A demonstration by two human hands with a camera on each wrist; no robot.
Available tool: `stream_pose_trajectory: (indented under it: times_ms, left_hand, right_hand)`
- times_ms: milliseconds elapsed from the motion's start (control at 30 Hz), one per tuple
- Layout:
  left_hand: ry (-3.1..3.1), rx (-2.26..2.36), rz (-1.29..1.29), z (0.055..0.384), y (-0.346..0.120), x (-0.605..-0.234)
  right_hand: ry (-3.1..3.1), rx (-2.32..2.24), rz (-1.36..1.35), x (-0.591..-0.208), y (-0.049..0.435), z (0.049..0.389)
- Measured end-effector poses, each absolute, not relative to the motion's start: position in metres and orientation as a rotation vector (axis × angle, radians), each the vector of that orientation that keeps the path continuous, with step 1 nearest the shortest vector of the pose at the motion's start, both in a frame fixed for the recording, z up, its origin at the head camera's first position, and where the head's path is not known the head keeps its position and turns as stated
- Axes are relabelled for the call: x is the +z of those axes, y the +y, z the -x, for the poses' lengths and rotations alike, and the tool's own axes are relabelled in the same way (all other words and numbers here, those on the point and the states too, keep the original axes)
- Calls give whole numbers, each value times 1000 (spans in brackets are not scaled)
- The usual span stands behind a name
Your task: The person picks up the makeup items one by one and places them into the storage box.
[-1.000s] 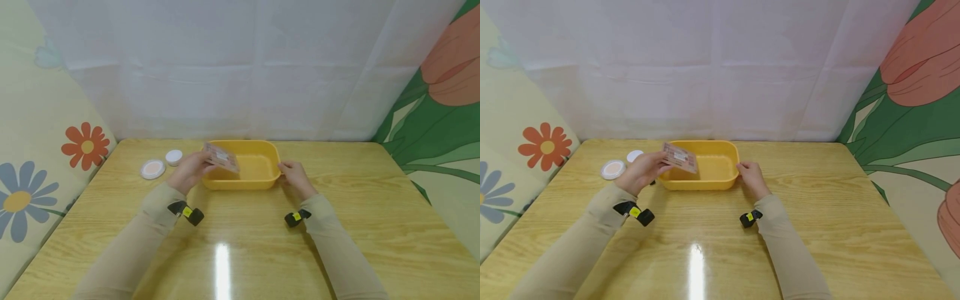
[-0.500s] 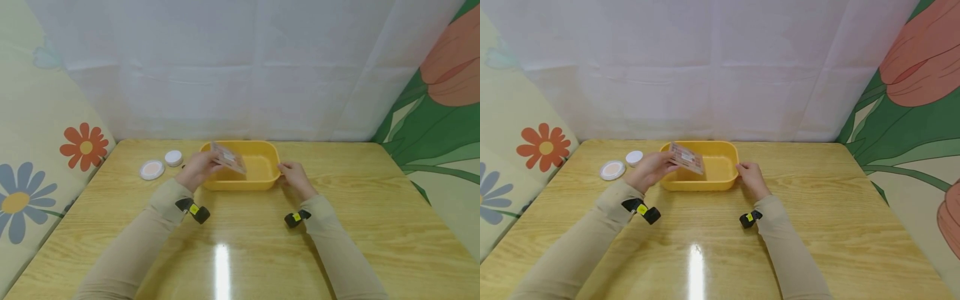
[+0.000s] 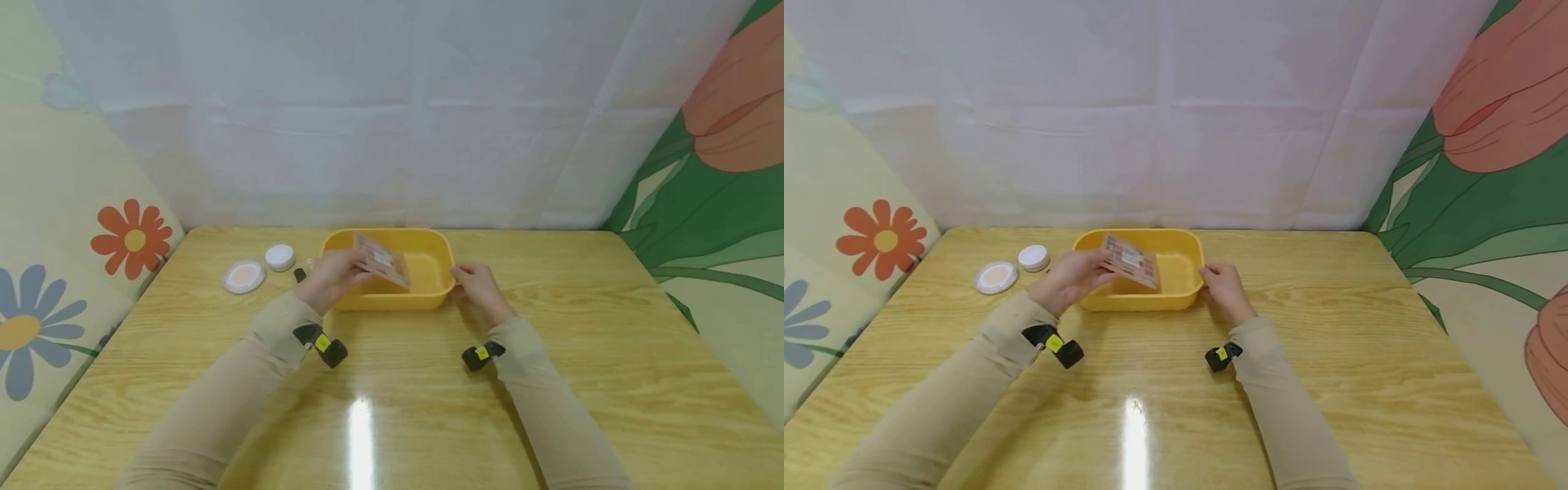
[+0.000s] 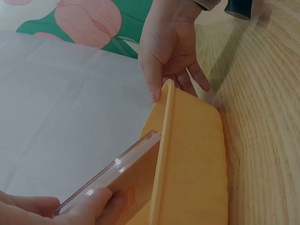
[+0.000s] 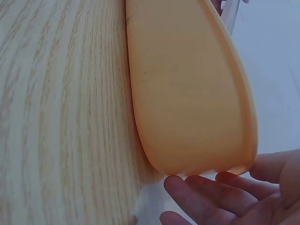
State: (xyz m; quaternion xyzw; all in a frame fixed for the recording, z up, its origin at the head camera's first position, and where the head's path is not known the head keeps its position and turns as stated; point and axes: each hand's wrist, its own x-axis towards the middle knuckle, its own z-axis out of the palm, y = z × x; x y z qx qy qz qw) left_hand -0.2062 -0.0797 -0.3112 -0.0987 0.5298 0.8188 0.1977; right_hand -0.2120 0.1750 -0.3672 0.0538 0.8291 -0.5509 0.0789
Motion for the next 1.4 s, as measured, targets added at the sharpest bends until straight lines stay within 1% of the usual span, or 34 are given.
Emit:
stream_pose_trajectory:
  times_ms: [767, 1400]
  left_hand:
    - [1390, 2312, 285, 204, -66, -311]
    - [1356, 2314, 273, 206, -39, -318]
  right_hand:
    - [2473, -1679, -141, -369, 172, 213]
    - [2512, -1678, -151, -369, 175, 212]
